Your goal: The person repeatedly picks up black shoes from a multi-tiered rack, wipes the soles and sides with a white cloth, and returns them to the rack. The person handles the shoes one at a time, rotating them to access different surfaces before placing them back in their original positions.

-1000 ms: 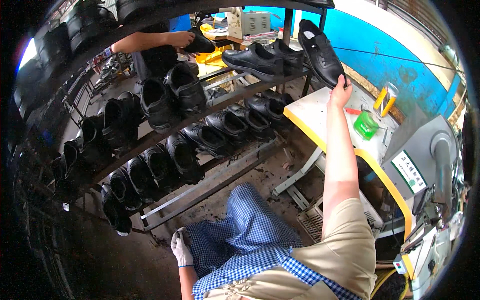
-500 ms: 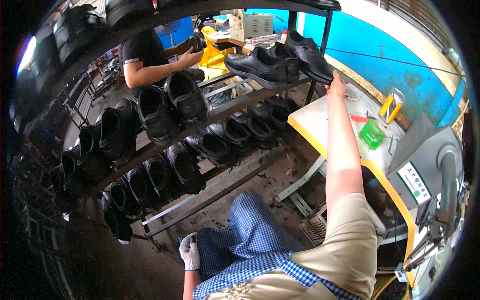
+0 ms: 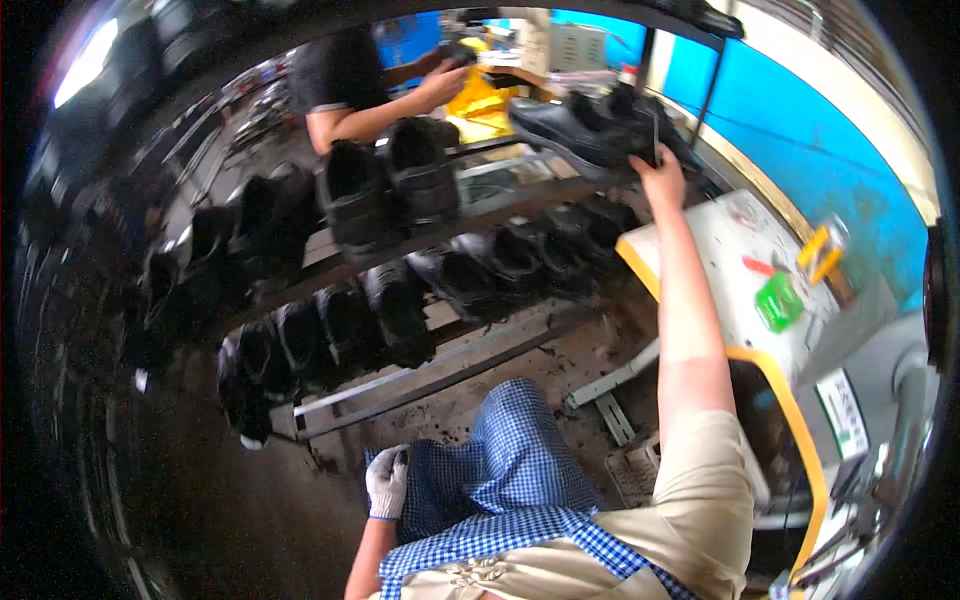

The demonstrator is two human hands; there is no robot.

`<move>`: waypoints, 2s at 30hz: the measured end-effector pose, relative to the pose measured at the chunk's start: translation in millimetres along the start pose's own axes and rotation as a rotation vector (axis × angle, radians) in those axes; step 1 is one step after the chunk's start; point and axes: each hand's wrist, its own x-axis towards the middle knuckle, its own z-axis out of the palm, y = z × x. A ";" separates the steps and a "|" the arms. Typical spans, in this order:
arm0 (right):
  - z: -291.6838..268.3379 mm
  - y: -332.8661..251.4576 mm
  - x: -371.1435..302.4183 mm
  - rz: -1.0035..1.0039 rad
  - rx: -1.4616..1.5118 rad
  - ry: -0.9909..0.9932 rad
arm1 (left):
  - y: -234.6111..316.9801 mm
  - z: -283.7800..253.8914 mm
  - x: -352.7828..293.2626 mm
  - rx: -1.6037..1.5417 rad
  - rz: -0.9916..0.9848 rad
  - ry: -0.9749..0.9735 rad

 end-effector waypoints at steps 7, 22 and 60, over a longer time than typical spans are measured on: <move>-8.5 122.2 90.2 -0.163 -0.314 0.087 | 33.6 2.4 18.3 0.050 0.157 -0.064; -119.6 -50.0 -19.1 -0.204 0.170 0.284 | 6.7 -15.8 -12.7 -0.055 -0.007 -0.067; -68.7 -227.5 -373.7 -0.497 0.746 -0.910 | 191.8 -54.7 3.6 -0.519 0.181 -0.271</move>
